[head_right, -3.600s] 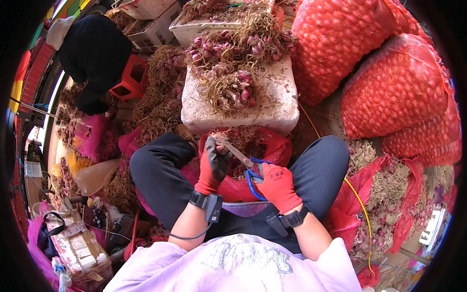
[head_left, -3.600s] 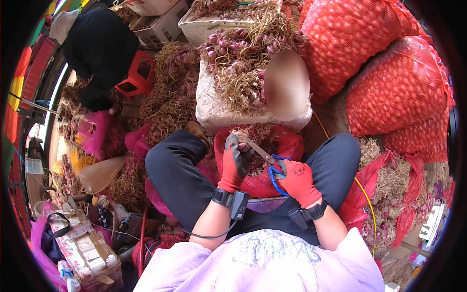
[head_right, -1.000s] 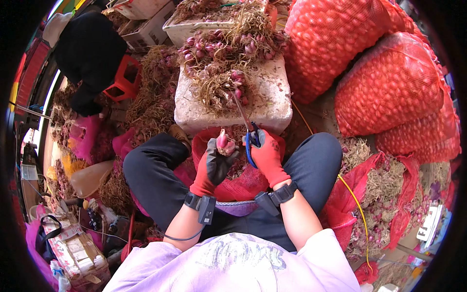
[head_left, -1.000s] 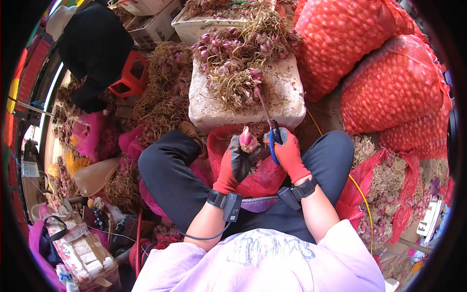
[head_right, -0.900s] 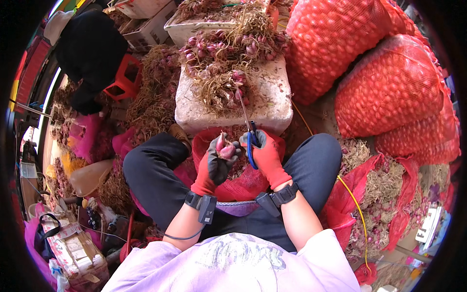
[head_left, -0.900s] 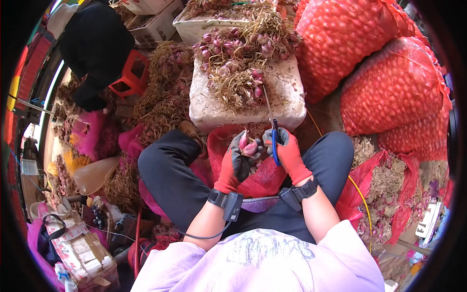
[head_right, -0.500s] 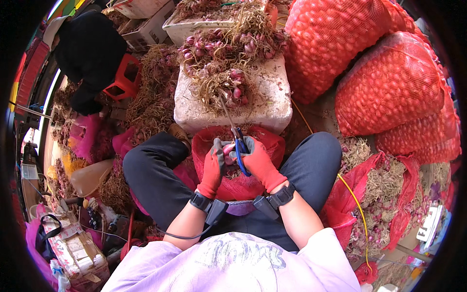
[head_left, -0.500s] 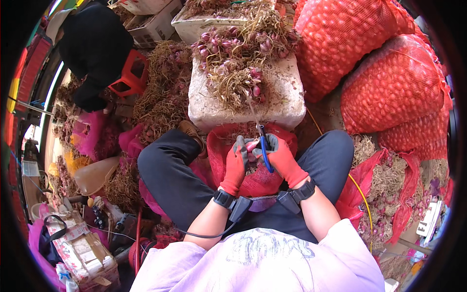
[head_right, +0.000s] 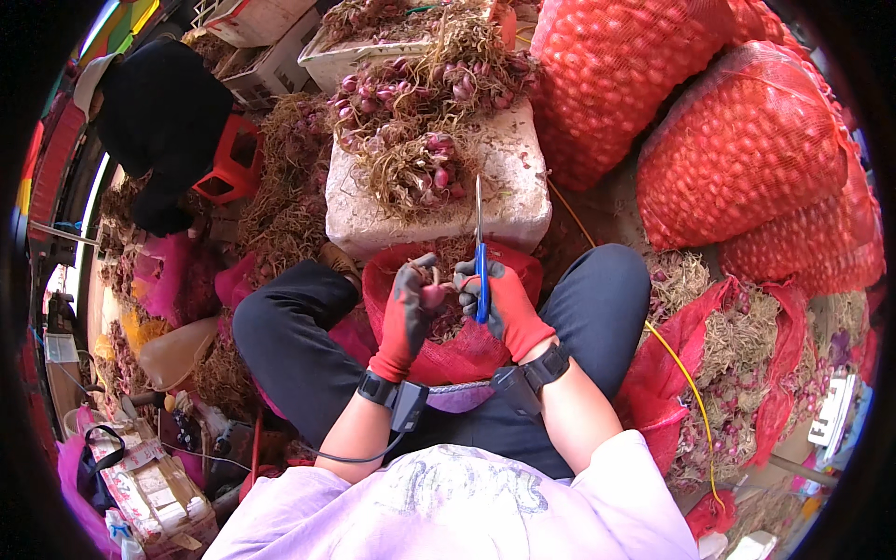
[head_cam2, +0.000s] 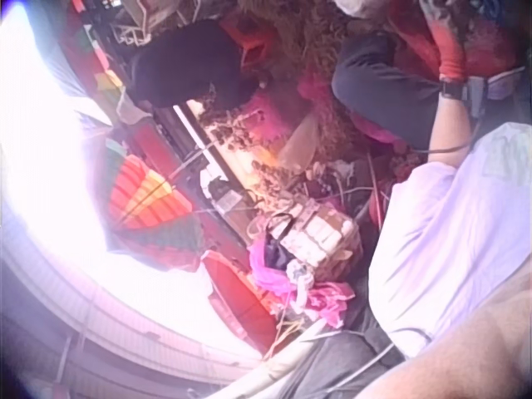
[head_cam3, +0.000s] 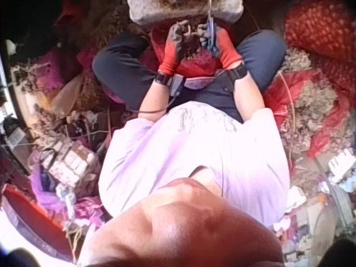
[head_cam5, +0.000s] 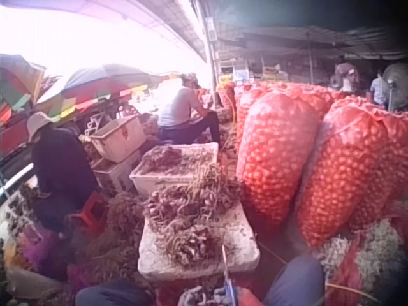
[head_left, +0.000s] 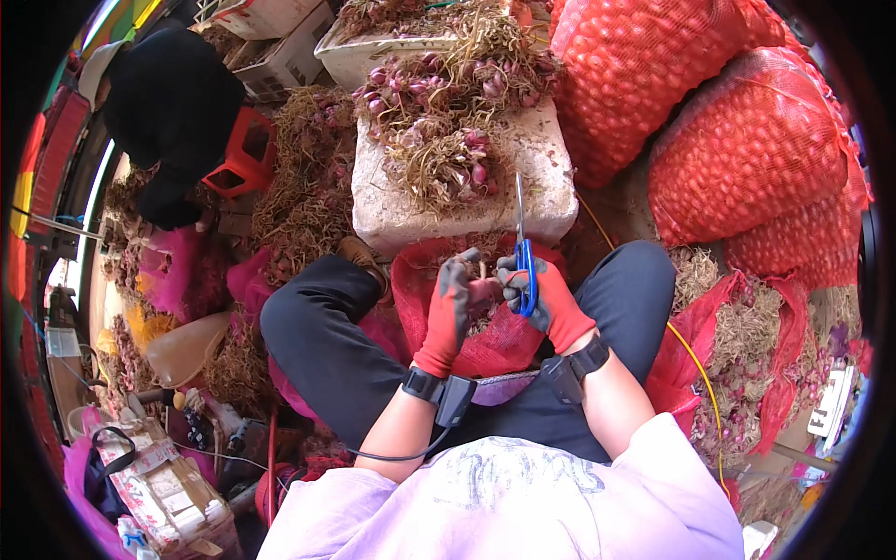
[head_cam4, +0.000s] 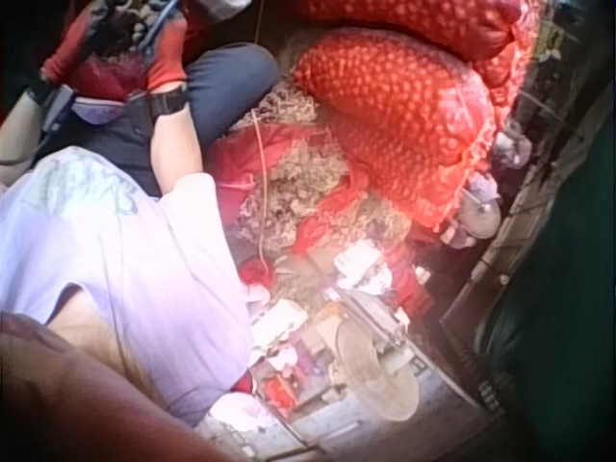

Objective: The recorder trims roots and stems from shallots using scissors while seated at a processing area.

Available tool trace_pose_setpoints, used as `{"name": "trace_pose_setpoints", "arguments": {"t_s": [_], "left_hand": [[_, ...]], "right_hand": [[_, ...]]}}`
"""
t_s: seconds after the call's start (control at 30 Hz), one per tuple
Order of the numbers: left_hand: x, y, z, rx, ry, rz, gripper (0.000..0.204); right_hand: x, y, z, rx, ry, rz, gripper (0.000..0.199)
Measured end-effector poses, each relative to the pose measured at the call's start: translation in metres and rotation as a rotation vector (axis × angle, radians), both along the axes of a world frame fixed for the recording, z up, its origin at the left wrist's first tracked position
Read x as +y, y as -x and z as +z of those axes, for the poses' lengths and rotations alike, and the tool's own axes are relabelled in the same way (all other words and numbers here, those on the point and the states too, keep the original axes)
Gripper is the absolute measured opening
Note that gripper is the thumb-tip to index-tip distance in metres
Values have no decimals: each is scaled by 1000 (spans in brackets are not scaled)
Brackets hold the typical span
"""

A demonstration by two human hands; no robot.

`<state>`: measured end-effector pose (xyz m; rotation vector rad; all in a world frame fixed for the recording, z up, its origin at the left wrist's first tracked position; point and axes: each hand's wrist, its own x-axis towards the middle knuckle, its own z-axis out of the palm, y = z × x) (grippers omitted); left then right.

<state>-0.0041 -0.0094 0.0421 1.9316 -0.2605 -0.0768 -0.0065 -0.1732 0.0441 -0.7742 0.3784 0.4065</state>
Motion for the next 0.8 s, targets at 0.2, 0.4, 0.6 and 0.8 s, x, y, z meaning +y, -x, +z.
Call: {"name": "trace_pose_setpoints", "arguments": {"t_s": [0.2,0.4,0.6,0.8], "left_hand": [[11,-9,-37,770,1352,119,28],[5,-11,-13,857,1466,5,27],[13,-9,-14,-88,-136,-41,17],[-7,2,-15,497,723,223,19]], "right_hand": [[7,1,34,-277,73,51,21],[13,-5,-4,-539,1093,-72,19],[19,-2,-5,-306,674,-55,25],[28,-4,0,-443,763,-103,22]]}}
